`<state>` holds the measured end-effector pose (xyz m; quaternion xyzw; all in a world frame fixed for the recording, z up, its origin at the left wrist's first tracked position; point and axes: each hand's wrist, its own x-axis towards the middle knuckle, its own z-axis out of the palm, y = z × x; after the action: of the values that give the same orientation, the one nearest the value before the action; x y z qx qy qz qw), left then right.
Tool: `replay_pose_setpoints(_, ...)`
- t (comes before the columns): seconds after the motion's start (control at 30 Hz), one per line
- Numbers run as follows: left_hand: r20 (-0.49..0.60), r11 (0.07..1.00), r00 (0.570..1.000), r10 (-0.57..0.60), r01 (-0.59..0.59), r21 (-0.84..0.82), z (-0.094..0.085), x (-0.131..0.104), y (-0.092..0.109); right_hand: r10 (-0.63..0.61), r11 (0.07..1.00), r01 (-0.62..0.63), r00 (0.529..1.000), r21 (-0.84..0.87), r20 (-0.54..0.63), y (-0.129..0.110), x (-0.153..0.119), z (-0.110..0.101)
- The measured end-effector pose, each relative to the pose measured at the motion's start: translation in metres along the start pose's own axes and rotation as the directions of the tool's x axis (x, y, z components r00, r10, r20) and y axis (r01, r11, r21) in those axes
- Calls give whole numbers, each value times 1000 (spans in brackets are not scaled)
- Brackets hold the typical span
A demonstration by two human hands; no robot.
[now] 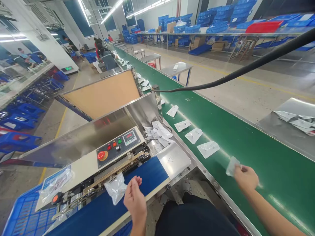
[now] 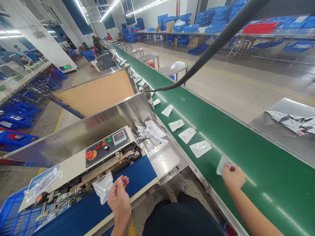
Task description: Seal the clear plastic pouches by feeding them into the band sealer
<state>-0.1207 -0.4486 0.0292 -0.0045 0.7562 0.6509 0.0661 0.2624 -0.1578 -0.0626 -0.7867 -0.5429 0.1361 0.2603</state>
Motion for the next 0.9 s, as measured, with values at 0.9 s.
replay_pose_setpoints(0.9, 285, 971, 929, -238, 232, 54, 96, 3, -16, -413, 847, 0, 630, 531, 658, -240, -166, 54)
